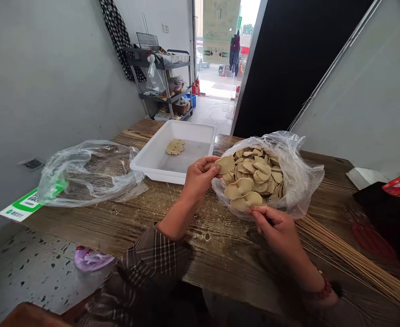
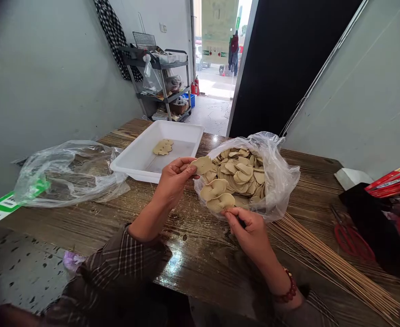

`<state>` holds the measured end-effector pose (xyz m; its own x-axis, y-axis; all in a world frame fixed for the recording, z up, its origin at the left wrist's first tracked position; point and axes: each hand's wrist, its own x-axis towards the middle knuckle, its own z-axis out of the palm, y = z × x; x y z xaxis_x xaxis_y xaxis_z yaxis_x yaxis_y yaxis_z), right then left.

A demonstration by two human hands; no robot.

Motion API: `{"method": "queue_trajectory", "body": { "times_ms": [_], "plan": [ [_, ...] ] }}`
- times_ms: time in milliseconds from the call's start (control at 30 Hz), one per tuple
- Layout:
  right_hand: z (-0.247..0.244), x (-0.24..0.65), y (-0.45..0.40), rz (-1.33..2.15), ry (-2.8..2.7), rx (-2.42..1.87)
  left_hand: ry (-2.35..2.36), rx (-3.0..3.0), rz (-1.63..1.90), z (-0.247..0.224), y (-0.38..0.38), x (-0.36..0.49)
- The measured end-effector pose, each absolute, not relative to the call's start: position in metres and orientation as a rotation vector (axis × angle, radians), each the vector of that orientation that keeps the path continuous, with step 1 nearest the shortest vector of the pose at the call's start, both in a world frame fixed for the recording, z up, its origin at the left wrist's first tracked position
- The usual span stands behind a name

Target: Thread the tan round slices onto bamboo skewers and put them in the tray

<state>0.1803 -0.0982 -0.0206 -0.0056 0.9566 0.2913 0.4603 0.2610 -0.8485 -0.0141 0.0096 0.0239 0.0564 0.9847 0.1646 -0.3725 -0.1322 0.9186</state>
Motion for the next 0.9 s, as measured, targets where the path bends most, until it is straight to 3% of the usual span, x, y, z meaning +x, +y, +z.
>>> {"method": "queue_trajectory", "body": {
  "times_ms": [900],
  "plan": [
    [-0.0223,0.1805,-0.0932,0.725,-1.594,-1.389,0.841,1.195,1.431,0.0203,0.0085,-0.0105]
  ]
}}
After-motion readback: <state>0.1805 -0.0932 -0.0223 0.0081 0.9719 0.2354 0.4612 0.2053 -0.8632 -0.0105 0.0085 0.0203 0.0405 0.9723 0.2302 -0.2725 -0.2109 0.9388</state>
